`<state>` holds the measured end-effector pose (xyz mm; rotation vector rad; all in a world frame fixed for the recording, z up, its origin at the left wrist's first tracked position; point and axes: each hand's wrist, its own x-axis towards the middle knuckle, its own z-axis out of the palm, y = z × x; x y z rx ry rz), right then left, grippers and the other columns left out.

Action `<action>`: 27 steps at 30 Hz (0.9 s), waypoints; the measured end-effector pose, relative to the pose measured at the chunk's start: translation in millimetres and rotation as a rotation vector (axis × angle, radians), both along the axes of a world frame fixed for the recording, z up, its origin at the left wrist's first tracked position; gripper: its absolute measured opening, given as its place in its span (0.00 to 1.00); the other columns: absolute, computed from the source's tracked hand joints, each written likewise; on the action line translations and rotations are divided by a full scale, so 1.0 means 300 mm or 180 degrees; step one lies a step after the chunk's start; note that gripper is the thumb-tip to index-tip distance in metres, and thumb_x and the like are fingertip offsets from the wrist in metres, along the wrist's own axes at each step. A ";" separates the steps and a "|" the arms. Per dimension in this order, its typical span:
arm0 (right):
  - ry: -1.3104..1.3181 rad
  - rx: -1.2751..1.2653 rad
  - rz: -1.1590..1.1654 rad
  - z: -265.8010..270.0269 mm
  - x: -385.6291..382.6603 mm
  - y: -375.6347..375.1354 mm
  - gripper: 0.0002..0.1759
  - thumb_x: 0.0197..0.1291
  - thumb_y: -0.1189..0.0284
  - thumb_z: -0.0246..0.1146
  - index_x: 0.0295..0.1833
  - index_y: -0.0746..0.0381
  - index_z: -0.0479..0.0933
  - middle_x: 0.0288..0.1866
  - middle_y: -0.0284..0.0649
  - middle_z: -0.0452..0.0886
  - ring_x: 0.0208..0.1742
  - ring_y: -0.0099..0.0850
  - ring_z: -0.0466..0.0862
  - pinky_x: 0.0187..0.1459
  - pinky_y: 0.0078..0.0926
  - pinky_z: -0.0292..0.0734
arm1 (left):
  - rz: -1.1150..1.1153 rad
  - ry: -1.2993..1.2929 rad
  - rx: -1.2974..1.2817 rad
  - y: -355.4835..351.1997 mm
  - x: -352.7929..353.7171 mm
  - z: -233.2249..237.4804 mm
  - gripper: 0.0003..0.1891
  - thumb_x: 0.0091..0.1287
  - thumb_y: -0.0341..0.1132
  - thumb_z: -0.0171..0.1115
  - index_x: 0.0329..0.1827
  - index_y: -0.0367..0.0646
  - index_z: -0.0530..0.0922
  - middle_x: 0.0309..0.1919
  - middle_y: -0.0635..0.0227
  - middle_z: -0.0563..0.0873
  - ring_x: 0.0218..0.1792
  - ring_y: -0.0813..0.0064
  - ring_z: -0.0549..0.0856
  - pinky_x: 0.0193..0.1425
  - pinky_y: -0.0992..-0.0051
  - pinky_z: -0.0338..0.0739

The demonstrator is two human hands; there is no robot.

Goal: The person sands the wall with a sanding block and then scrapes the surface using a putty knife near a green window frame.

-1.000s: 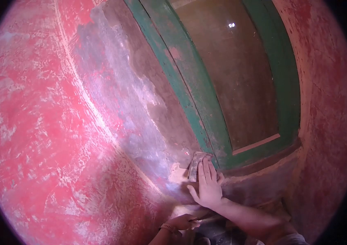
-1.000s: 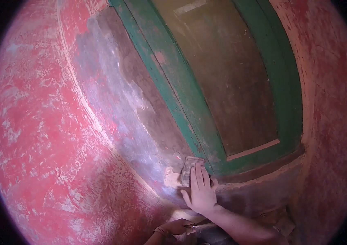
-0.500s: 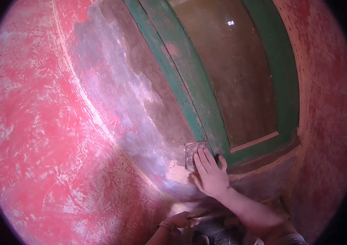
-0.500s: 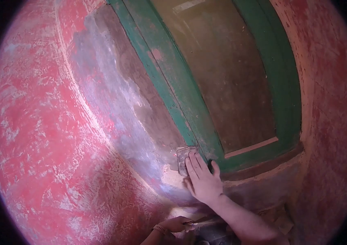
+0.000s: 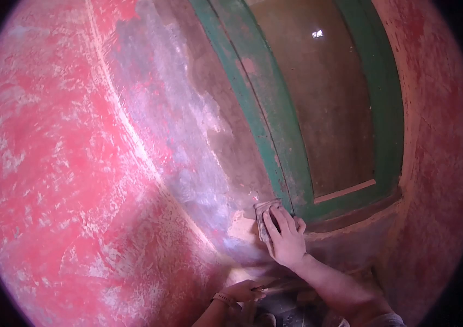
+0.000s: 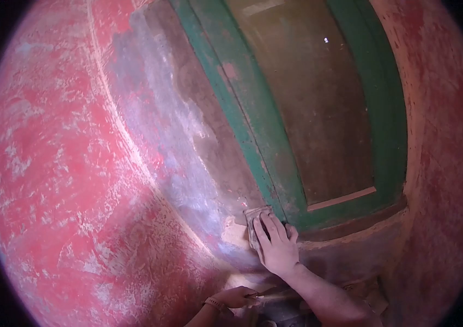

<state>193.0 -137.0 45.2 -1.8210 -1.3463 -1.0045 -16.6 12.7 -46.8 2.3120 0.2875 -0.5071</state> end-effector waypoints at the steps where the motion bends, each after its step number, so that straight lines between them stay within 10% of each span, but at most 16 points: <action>1: -0.0204 -0.0099 0.0051 -0.042 -0.001 0.003 0.48 0.60 0.58 0.72 0.86 0.58 0.69 0.85 0.49 0.67 0.82 0.50 0.70 0.72 0.60 0.61 | -0.0126 -0.0042 0.0313 -0.009 -0.005 0.015 0.17 0.81 0.47 0.67 0.55 0.41 0.88 0.44 0.59 0.93 0.45 0.61 0.90 0.56 0.62 0.83; 5: 0.0226 -0.0315 0.0069 0.039 -0.025 -0.034 0.46 0.62 0.59 0.71 0.86 0.56 0.69 0.86 0.45 0.69 0.83 0.47 0.70 0.72 0.62 0.62 | 0.0390 -0.0390 0.2036 -0.135 -0.011 0.141 0.14 0.75 0.44 0.64 0.50 0.45 0.89 0.48 0.52 0.93 0.50 0.46 0.92 0.57 0.51 0.85; 9: 0.0010 0.0090 -0.0219 0.064 0.027 -0.019 0.45 0.61 0.61 0.71 0.85 0.56 0.71 0.87 0.44 0.68 0.83 0.47 0.69 0.73 0.60 0.60 | 0.0636 -0.0319 0.1878 -0.256 0.029 0.373 0.14 0.70 0.44 0.63 0.47 0.47 0.90 0.45 0.51 0.93 0.48 0.45 0.92 0.53 0.46 0.86; 19: -0.0211 -0.0094 -0.0245 0.109 0.012 -0.022 0.43 0.63 0.61 0.68 0.84 0.61 0.72 0.90 0.42 0.66 0.87 0.45 0.68 0.75 0.58 0.57 | -0.0342 -0.0352 0.1247 -0.171 0.126 0.035 0.11 0.64 0.42 0.74 0.35 0.43 0.90 0.35 0.54 0.94 0.43 0.48 0.94 0.50 0.51 0.87; 27: -0.0487 -0.0341 0.0029 -0.107 0.156 -0.089 0.43 0.60 0.61 0.67 0.82 0.61 0.74 0.89 0.42 0.71 0.86 0.37 0.72 0.76 0.56 0.54 | -0.0127 -0.0465 0.0666 -0.160 0.126 0.079 0.15 0.66 0.47 0.76 0.43 0.45 0.89 0.39 0.59 0.92 0.47 0.51 0.92 0.50 0.50 0.83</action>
